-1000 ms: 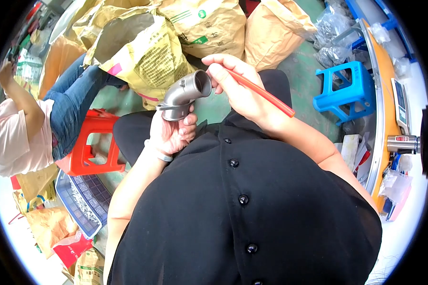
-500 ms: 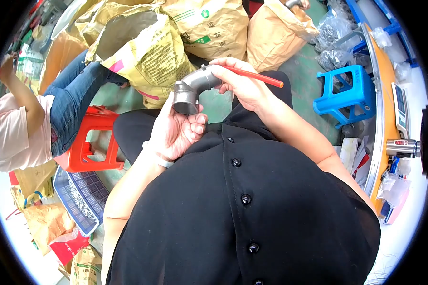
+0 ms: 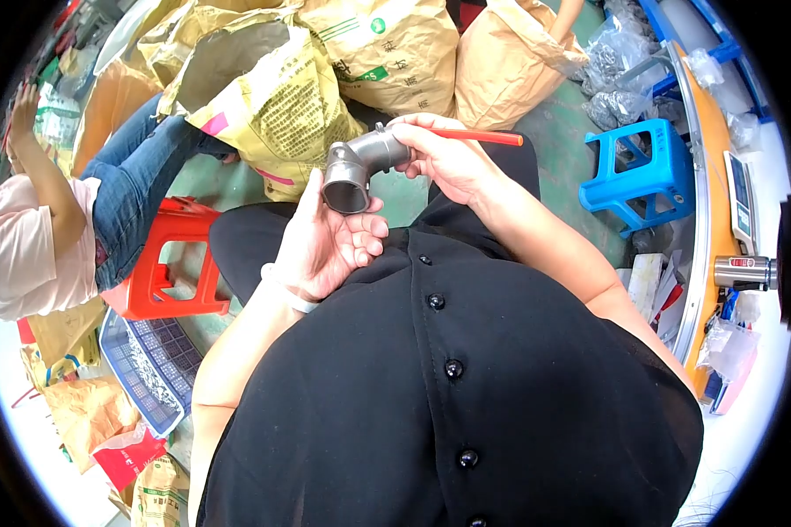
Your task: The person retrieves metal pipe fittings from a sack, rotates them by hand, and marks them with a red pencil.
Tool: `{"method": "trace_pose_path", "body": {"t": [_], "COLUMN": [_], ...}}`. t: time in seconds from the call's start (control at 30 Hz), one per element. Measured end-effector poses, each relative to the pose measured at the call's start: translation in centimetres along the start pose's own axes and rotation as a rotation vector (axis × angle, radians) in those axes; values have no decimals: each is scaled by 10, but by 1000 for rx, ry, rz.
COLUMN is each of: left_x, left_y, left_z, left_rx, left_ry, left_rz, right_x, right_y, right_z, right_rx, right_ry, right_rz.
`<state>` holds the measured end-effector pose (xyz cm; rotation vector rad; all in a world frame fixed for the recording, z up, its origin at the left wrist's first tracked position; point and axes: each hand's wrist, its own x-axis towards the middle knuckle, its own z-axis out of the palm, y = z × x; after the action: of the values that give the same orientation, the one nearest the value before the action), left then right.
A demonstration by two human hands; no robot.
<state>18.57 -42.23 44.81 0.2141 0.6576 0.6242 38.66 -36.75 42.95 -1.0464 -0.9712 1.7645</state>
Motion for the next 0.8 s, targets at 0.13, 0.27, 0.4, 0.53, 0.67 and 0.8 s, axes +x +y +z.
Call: {"method": "trace_pose_path", "body": {"t": [0.13,0.27,0.4,0.53,0.67,0.8], "left_x": [-5,-14,-15,-1,5,5], "left_y": [4,15,11,8,1,1], "left_z": [8,12,11,6,9,8], "left_rx": [232,720,1462,1520,1466,1506], "left_ry": [88,331,561,395,385,400], "left_rz": [12,82,909,1085,1147,1263], "right_x": [0,-1,-1,-3,-6,-10], "right_y": [3,5,5,4,1,-3], "right_z": [-2,-1,-1,7,9,16], "right_rx": [58,175,214,252,235,-55], "right_ry": [-18,5,19,-21,-62,-21], "right_rz": [18,59,85,94,111,13]}}
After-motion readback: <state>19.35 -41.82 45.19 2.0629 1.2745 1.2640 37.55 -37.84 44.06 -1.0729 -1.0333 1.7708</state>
